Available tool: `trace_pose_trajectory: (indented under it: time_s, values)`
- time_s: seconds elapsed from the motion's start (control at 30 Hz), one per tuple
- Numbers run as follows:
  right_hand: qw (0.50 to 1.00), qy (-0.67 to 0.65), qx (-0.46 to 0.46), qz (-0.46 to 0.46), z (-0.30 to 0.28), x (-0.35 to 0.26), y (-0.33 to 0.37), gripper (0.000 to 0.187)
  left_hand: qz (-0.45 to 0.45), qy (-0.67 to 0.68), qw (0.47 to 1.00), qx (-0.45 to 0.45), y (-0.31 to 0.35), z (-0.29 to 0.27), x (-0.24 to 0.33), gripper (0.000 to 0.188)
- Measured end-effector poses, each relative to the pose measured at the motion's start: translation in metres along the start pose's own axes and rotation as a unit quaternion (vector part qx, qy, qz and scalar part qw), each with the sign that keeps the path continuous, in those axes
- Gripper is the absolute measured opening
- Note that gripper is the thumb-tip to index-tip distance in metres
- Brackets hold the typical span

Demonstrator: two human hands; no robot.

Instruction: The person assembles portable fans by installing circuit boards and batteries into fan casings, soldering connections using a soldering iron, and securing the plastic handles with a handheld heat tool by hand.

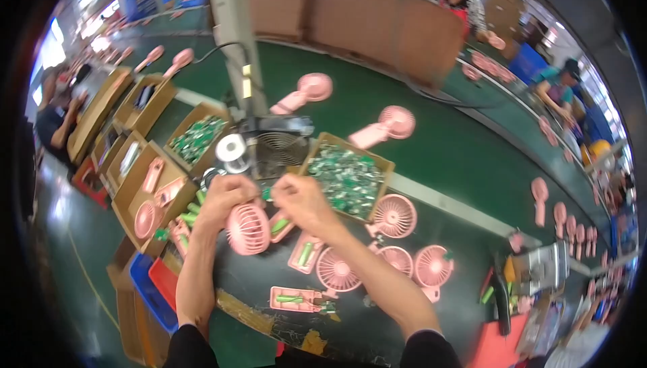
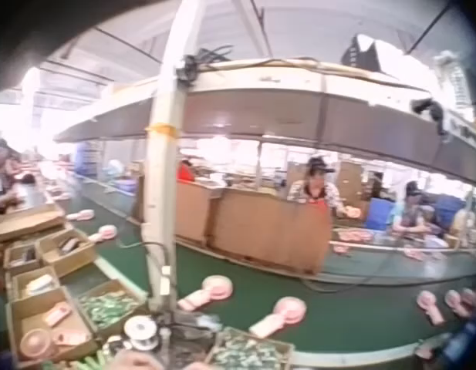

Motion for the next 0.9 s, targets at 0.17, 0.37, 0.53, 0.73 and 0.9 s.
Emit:
trace_pose_trajectory:
  time_s: [0.17, 0.37, 0.53, 0.73, 0.9]
  values:
    - [0.999, -0.014, 0.002, 0.04, -0.01, -0.008, 0.005, 0.012, -0.004, 0.06, 0.996, -0.06, -0.007, 0.007, 0.0, 0.01]
    - [0.999, -0.028, 0.005, 0.028, -0.005, -0.008, 0.001, 0.012, 0.004, 0.048, 0.997, -0.054, -0.004, 0.002, 0.003, 0.011]
    - [0.999, -0.027, 0.006, 0.017, -0.007, -0.008, 0.002, 0.013, 0.006, 0.05, 0.997, -0.051, -0.002, 0.006, 0.008, 0.012]
    - [1.0, -0.011, 0.015, 0.007, -0.007, -0.013, -0.002, 0.014, 0.011, 0.054, 0.998, -0.044, -0.004, 0.003, 0.008, 0.012]
    - [1.0, -0.006, 0.005, 0.0, -0.009, -0.02, -0.002, 0.014, 0.003, 0.098, 0.994, -0.048, -0.004, 0.004, 0.008, 0.012]
Point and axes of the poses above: each hand's wrist, its own y-axis away from the middle knuckle, its own z-axis out of the palm, x = y × z, the point moved 4 cm from there along -y, towards the middle knuckle, and after that the axes turned 14 degrees about y, right-handed, at the moved point
